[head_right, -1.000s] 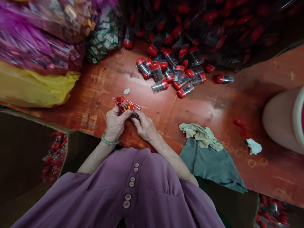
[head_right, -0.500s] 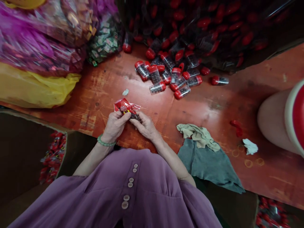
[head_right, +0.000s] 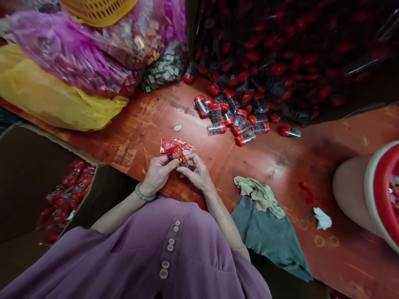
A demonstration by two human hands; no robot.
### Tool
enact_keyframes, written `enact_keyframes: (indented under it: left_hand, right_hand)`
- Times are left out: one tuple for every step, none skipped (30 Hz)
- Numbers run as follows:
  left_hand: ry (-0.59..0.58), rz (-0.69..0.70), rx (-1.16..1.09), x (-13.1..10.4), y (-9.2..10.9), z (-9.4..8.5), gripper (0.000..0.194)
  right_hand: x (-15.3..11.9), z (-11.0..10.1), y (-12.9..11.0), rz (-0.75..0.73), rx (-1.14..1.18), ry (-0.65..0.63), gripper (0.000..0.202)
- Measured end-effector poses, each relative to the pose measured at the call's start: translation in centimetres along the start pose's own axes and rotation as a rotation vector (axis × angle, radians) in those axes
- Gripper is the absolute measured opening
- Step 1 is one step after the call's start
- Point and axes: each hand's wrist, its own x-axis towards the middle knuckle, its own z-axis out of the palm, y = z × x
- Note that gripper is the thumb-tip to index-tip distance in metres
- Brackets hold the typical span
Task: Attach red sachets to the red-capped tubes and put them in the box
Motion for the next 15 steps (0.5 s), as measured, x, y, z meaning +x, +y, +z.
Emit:
enact_keyframes:
  left_hand:
    - [-0.009,0.005,0.032,-0.2,0.1,-0.1,0.026]
    - [-0.021,0.004,0.064,-0.3,0.1,-0.3,0.026]
    - [-0.032,-0.003,0.095,-0.5,0.3,-0.4,0.026]
    - [-0.041,-0.012,0.122,-0.6,0.4,-0.4,0.027]
    - [-0.046,-0.021,0.145,-0.8,0.5,-0.4,0.027]
    - [-0.046,-0.026,0.162,-0.9,0.7,-0.4,0.028]
    - [-0.043,-0.026,0.177,-1.0,0.9,-0.4,0.029]
    - [-0.046,-0.022,0.189,-1.2,1.2,-0.4,0.03]
    - [-0.048,-0.013,0.199,-1.4,1.5,-0.4,0.031]
    - [-0.052,-0.002,0.209,-1.6,1.8,-0.5,0.032]
    - [-0.053,0.014,0.221,-2.0,2.2,-0.8,0.033]
    - [-0.045,0.036,0.24,-2.4,2.6,-1.3,0.034]
    - [-0.017,0.066,0.27,-3.0,3.1,-2.1,0.034]
    - [0.034,0.104,0.318,-3.7,3.7,-3.2,0.034]
    - [0.108,0.151,0.39,-4.5,4.3,-4.6,0.032]
  right_hand:
    - [0.0,0.0,0.0,0.01,-0.002,-0.003,0.039]
    - [-0.1,-0.1,-0.1,0.019,-0.006,-0.005,0.04]
    - [-0.1,-0.2,-0.1,0.025,-0.01,-0.005,0.041]
    - [-0.2,-0.3,-0.1,0.028,-0.016,-0.004,0.042]
    - [-0.2,-0.3,-0.1,0.026,-0.021,-0.002,0.043]
    - [-0.2,-0.3,-0.1,0.022,-0.027,-0.004,0.043]
    - [-0.2,-0.3,0.0,0.017,-0.036,-0.008,0.044]
    - [-0.2,-0.2,0.1,0.011,-0.05,-0.014,0.044]
    - [-0.2,-0.1,0.2,0.002,-0.068,-0.02,0.044]
    - [-0.2,0.1,0.3,-0.01,-0.093,-0.03,0.044]
    - [-0.3,0.2,0.5,-0.023,-0.12,-0.044,0.045]
    - [-0.3,0.3,0.6,-0.034,-0.149,-0.064,0.046]
    - [-0.3,0.4,0.7,-0.042,-0.181,-0.089,0.047]
    - [-0.4,0.4,0.9,-0.049,-0.221,-0.107,0.046]
    - [-0.4,0.3,0.9,-0.058,-0.27,-0.112,0.045]
